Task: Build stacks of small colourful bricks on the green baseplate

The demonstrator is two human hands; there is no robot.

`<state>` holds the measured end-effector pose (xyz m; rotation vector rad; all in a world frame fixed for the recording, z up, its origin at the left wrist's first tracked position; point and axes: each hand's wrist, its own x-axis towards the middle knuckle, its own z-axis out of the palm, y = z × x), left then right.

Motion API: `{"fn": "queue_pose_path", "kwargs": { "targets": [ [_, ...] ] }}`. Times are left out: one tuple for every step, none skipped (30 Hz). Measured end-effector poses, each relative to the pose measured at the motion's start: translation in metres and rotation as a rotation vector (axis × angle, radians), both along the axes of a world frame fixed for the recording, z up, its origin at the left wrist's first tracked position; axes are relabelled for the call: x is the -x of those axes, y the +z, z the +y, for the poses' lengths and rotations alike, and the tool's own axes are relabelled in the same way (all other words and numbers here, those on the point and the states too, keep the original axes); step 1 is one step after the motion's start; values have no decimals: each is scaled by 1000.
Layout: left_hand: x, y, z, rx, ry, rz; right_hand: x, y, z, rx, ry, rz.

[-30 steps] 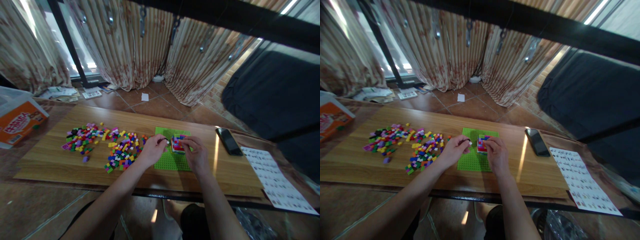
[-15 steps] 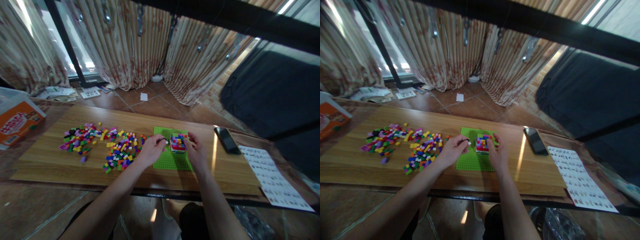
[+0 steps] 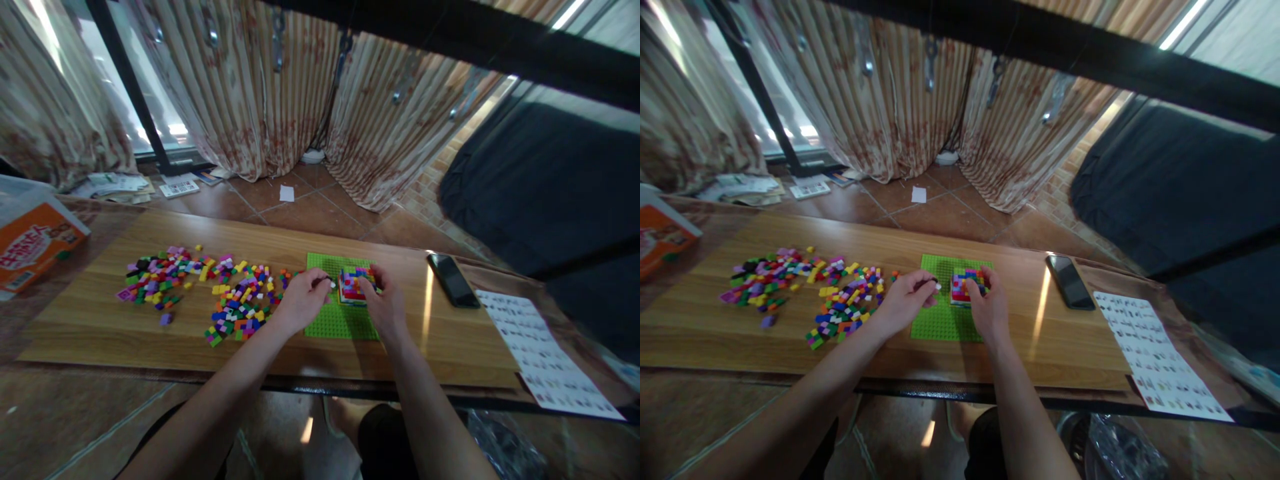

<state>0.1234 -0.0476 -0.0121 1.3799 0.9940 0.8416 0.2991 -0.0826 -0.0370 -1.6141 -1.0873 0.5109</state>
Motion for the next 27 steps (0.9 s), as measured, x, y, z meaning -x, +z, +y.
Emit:
{"fn": "queue_pose_path", "kwargs": {
  "targets": [
    [0,1,0,6,2,-2,0,0,0,1,1,-10],
    [0,1,0,13,4,-9,0,0,0,1,1,-19],
    [0,2,0,19,7,-16,1,1,0,0,0,-26],
    [0,2,-1,22,8,-21,1,2,-1,-2,-4,-34],
    [-1,2,-1,23,9,-24,2,2,-1,-5,-11,-44],
    [-1,2,-1,24,6,-25,3,3,-1,-8,-20,-54],
    [-1,2,-1,24,2,-25,4,4,-1,-9,-30,-63],
    [-1,1,-1,25,-2,-25,5,4,-1,-8,-37,-69],
    [-2,1,-1,26,-9,-24,6,4,-1,-7,-41,-68],
    [-2,0,-1,27,-16,-23,7,4,-1,-7,-39,-57],
    [-2,-1,-1,25,-20,-21,7,4,0,-6,-34,-37],
    [-2,-2,-1,23,-25,-19,6,4,0,-6,-28,-12],
    [-2,-3,-1,23,-28,-20,6,4,0,-10,-29,15],
    [-3,-4,-1,23,-30,-24,5,5,0,-20,-42,35],
    [-3,-4,-2,26,-30,-30,4,8,-1,-38,-65,42],
    [-3,-4,-2,32,-28,-38,3,11,-3,-65,-104,32],
    [-4,-4,-2,42,-26,-47,3,15,-5,-99,-155,7],
    [-4,-4,-2,53,-26,-58,3,20,-8,-135,-204,-27],
    [-5,-3,-2,68,-28,-72,5,24,-11,-167,-245,-62],
    [-6,-2,-2,86,-32,-91,8,28,-14,-191,-260,-92],
    [-6,-1,-3,107,-36,-113,12,32,-18,-207,-245,-114],
    [-7,1,-3,131,-42,-137,17,35,-21,-215,-199,-133],
    [-7,3,-4,157,-49,-164,22,37,-24,-218,-133,-153],
    [-7,5,-5,186,-54,-192,27,38,-27,-219,-62,-181],
    [-7,6,-5,213,-60,-221,31,38,-29,-217,10,-212],
    [-7,8,-6,235,-67,-248,35,38,-30,-214,70,-241],
    [-6,10,-7,255,-74,-275,37,37,-31,-209,116,-266]
  ]
}}
